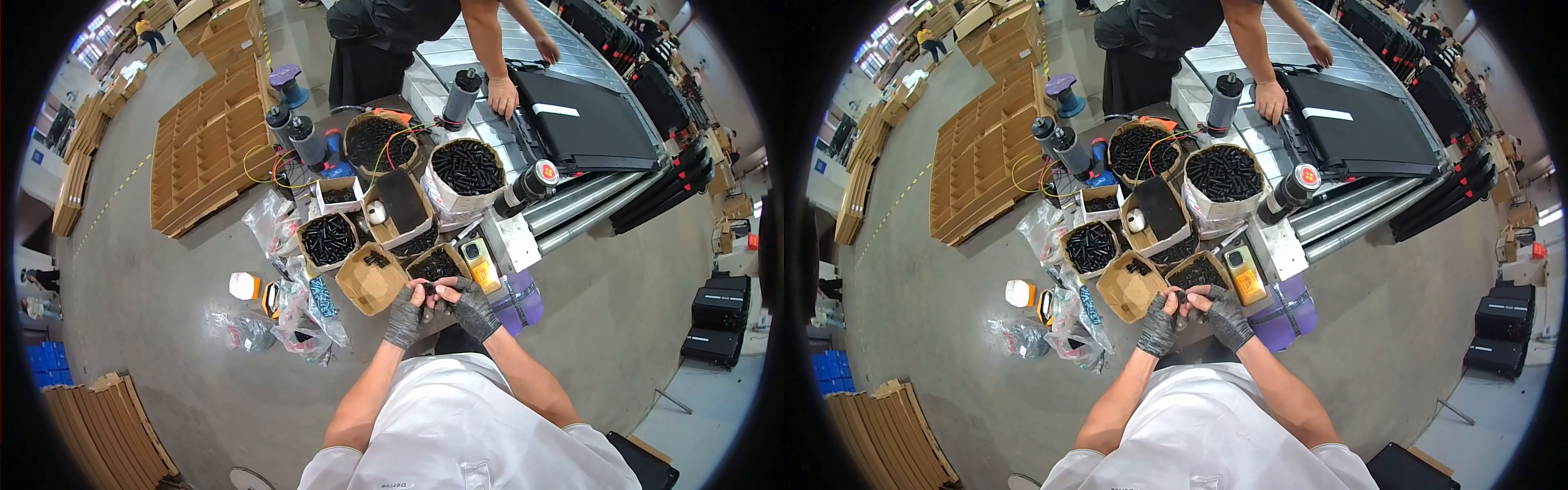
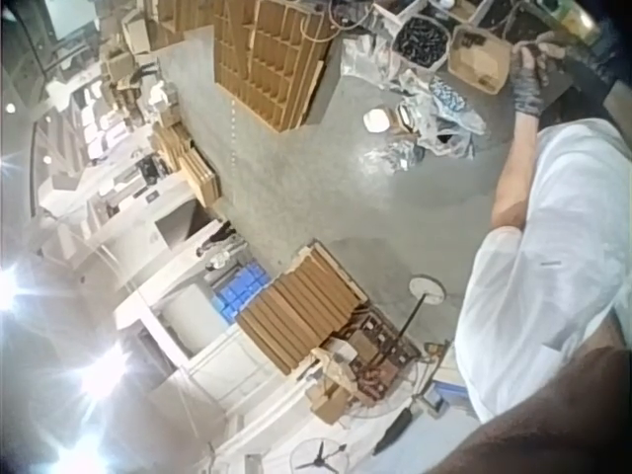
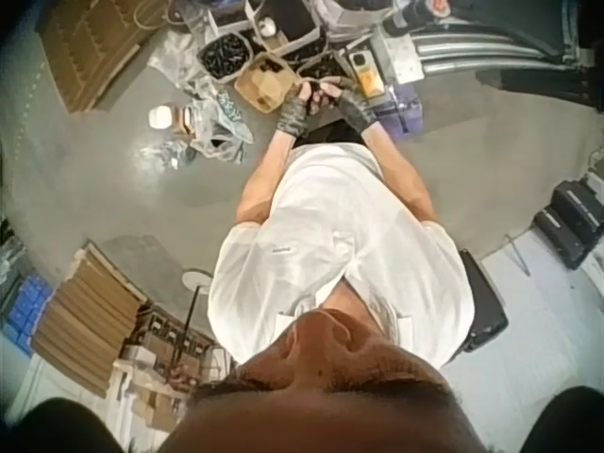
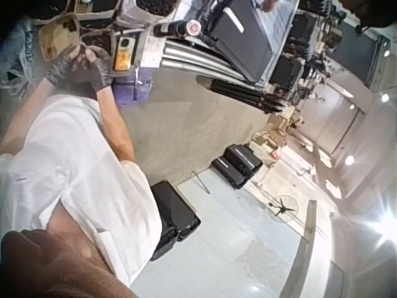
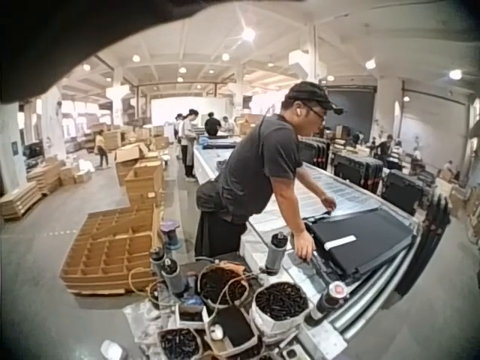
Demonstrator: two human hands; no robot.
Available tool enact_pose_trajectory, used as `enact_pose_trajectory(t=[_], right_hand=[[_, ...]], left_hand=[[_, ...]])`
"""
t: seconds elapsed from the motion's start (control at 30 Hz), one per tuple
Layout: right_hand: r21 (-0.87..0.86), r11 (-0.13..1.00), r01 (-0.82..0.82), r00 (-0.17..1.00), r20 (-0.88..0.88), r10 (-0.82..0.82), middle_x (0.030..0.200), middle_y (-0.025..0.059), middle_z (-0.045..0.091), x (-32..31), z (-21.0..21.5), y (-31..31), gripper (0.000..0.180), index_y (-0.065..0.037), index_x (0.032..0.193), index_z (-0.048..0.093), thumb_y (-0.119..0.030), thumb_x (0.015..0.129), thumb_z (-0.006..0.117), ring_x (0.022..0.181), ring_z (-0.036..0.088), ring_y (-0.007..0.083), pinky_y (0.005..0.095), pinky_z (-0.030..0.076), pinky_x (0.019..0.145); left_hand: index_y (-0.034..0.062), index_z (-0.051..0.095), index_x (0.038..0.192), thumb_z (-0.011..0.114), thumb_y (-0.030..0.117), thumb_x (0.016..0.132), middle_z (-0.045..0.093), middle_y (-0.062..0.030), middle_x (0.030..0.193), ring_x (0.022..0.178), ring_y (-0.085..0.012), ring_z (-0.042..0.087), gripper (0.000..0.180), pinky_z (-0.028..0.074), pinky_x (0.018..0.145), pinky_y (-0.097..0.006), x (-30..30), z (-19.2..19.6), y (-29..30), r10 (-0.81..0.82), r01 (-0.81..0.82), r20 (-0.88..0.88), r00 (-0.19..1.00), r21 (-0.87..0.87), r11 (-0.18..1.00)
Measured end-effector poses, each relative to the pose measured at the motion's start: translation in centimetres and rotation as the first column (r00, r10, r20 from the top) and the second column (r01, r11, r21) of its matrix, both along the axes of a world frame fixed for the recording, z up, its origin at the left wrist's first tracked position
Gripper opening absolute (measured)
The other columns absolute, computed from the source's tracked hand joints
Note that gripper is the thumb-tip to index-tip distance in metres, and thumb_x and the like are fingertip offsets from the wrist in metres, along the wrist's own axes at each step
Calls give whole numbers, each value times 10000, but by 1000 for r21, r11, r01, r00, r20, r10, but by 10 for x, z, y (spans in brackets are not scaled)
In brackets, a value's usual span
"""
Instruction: Counting and sorting small black components into a box at a factory workstation.
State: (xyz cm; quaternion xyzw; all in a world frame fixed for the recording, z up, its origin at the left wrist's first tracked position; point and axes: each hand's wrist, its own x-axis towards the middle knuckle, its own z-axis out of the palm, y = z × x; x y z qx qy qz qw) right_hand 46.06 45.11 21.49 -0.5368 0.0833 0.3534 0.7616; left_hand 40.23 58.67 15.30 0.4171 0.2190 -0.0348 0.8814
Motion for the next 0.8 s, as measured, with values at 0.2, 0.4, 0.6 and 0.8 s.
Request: enact_pose_trajectory(t=[0.2, 0.4, 0.6, 0.8], right_hand=[[-276, 961, 0, 969, 239, 69, 817, 27, 644, 2, 0, 0, 188, -19, 1013, 623, -156, 885, 629, 724, 574, 88, 226, 461, 643], [-391, 920, 12, 868, 462, 184, 789, 28, 632, -9, 8, 14, 192, -1, 981, 616, -175, 898, 614, 705, 569, 85, 253, 475, 670], [-369, 928, 47, 858, 490, 152, 816, 41, 613, -5, -4, 17, 175, 3, 1017, 595, -127, 899, 603, 706, 585, 104, 256, 483, 680], [-411, 908, 78, 814, 552, 180, 929, 70, 617, 0, -12, 14, 167, 0, 1031, 594, -93, 892, 593, 839, 607, 159, 278, 484, 767]], left_hand=[[103, 568, 1088, 539, 358, 958, 558, 14, 726, 620, -69, 489, 287, 392, 548, -208, -1, 4, 3, -32, 33, 43, 999, -6, 999], [99, 577, 1088, 552, 350, 953, 582, 13, 778, 659, -74, 510, 286, 418, 579, -212, 2, -11, 3, 29, -34, 48, 998, 121, 992], [75, 585, 1110, 552, 337, 956, 612, -14, 982, 911, -95, 549, 306, 463, 787, -248, 0, -15, 4, -10, 0, 76, 997, 132, 991], [71, 534, 1256, 583, 266, 940, 610, -49, 1030, 930, -113, 538, 374, 452, 825, -255, -2, 10, 17, 42, -41, 30, 999, -28, 999]])
